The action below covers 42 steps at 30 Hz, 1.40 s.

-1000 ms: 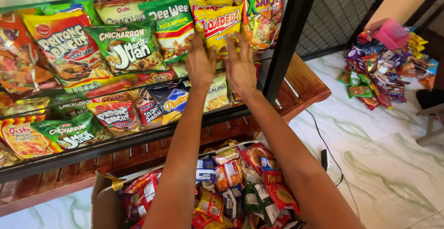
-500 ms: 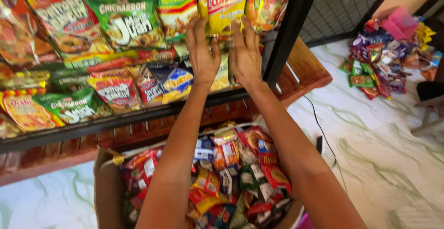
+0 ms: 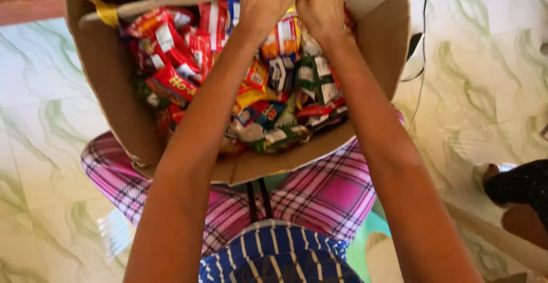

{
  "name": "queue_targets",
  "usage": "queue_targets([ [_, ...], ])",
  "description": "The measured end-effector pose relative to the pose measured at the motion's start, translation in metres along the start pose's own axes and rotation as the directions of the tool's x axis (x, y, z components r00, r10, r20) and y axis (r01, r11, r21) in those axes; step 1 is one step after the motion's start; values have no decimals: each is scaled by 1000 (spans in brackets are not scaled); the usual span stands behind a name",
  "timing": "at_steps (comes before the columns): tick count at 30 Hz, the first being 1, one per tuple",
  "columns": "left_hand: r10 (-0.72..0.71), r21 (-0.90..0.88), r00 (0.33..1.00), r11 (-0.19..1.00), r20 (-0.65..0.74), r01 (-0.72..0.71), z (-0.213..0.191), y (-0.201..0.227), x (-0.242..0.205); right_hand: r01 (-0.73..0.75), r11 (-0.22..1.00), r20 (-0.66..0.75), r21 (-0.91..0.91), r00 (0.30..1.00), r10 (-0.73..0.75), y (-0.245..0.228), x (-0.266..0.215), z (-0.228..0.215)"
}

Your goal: Restocking a glass snack shelf in a grocery store from a cardboard box.

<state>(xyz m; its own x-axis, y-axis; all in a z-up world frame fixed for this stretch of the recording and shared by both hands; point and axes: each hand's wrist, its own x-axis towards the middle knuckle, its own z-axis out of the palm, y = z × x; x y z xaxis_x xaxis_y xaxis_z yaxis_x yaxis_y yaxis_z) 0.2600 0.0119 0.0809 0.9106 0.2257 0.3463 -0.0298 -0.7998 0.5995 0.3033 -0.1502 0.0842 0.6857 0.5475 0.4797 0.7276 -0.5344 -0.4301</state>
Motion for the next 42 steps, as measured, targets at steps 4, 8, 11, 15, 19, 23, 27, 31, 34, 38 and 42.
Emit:
queue_targets([
  [4, -8, -59, 988, 998, -157, -2, 12, 5, -101, 103, 980, -64, 172, 994, -94, -44, -69, 3],
  [8, -63, -163, 987, 986, -145, 39, 33, -6, -177, 59, 972, 184, 228, 978, -102, -34, -131, 30],
  [11, -174, -306, 963, 923, 208, 233, 51, -25, -239, -232, 938, 533, 258, 844, 63, -32, -167, 40],
  [15, -255, -178, 525, 748, 812, 639, 11, -9, -267, -522, 853, 911, 8, 357, 209, -27, -192, 42],
  [19, 97, -257, 335, 842, 937, 475, 18, -20, -290, -420, 895, 967, -152, 126, 223, -35, -196, 35],
  [23, 68, -219, 370, 898, 926, 382, 20, -14, -297, -477, 854, 969, -206, 24, 247, -37, -200, 41],
  [27, -204, -118, 377, 727, 903, 676, -9, -35, -274, -720, 662, 892, -205, 141, 430, -30, -194, 41],
  [31, -365, -269, 399, 357, 841, 894, -38, -53, -266, -856, 491, 805, 162, 403, 436, -33, -178, 28],
  [34, -479, -426, 423, 110, 769, 898, -38, -62, -269, -829, 215, 772, 516, 559, 303, -30, -179, 30],
  [38, -574, -429, 397, 86, 717, 899, -38, -52, -271, -879, 240, 762, 411, 476, 439, -47, -176, 21],
  [42, -573, -489, 448, 92, 687, 868, -38, -51, -266, -828, 317, 741, 463, 557, 374, -49, -174, 29],
])
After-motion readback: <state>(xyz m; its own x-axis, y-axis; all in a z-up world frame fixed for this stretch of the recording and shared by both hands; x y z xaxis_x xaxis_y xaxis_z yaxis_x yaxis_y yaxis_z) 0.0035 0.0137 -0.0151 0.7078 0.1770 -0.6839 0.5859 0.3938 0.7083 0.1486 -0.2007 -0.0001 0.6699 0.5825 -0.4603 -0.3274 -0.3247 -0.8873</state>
